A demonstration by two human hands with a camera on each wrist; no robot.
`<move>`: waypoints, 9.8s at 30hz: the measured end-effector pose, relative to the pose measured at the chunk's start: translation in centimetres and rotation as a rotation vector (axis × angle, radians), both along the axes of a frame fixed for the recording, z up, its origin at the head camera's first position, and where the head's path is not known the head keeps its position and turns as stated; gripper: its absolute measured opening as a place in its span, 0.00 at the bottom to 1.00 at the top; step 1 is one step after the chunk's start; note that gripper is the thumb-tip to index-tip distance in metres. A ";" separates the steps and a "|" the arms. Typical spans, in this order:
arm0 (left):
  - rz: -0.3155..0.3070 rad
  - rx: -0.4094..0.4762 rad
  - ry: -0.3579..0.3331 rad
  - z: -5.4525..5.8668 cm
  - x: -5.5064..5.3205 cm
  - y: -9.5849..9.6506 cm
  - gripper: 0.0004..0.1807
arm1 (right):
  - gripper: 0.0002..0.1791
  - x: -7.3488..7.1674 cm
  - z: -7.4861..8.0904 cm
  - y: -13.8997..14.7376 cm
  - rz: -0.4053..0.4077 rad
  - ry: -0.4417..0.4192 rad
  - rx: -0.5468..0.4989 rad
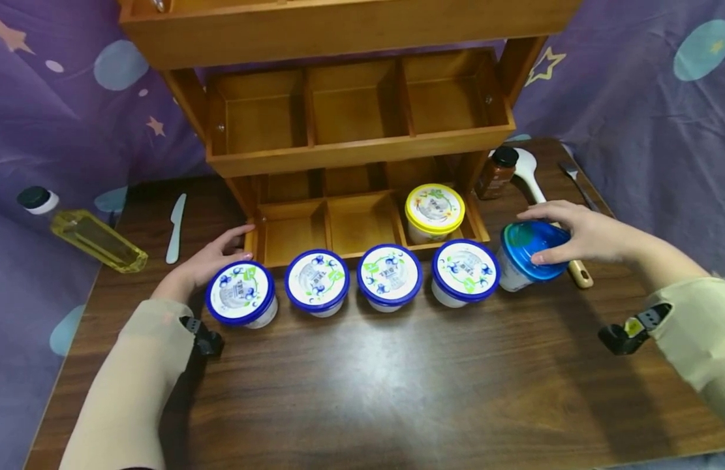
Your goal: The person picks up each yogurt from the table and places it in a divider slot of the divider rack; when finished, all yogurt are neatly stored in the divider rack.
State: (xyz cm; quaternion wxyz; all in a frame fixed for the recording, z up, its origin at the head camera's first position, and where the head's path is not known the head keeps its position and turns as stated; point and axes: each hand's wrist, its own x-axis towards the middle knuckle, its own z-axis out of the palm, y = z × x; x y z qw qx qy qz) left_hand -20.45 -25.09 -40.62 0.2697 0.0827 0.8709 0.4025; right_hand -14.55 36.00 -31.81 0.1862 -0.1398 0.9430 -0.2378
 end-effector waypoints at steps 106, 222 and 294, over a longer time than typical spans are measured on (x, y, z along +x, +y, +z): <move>0.019 -0.027 0.022 -1.2 -0.1 -0.3 0.42 | 0.33 -1.3 0.2 -16.9 0.098 0.619 -0.505; 0.012 -0.006 0.030 -1.4 -0.2 -0.3 0.40 | 0.34 -2.5 -0.8 -13.5 -0.047 0.219 -0.252; 0.026 -0.001 0.018 -1.4 -0.3 -0.2 0.41 | 0.44 1.3 -1.0 -8.4 0.236 0.317 -0.215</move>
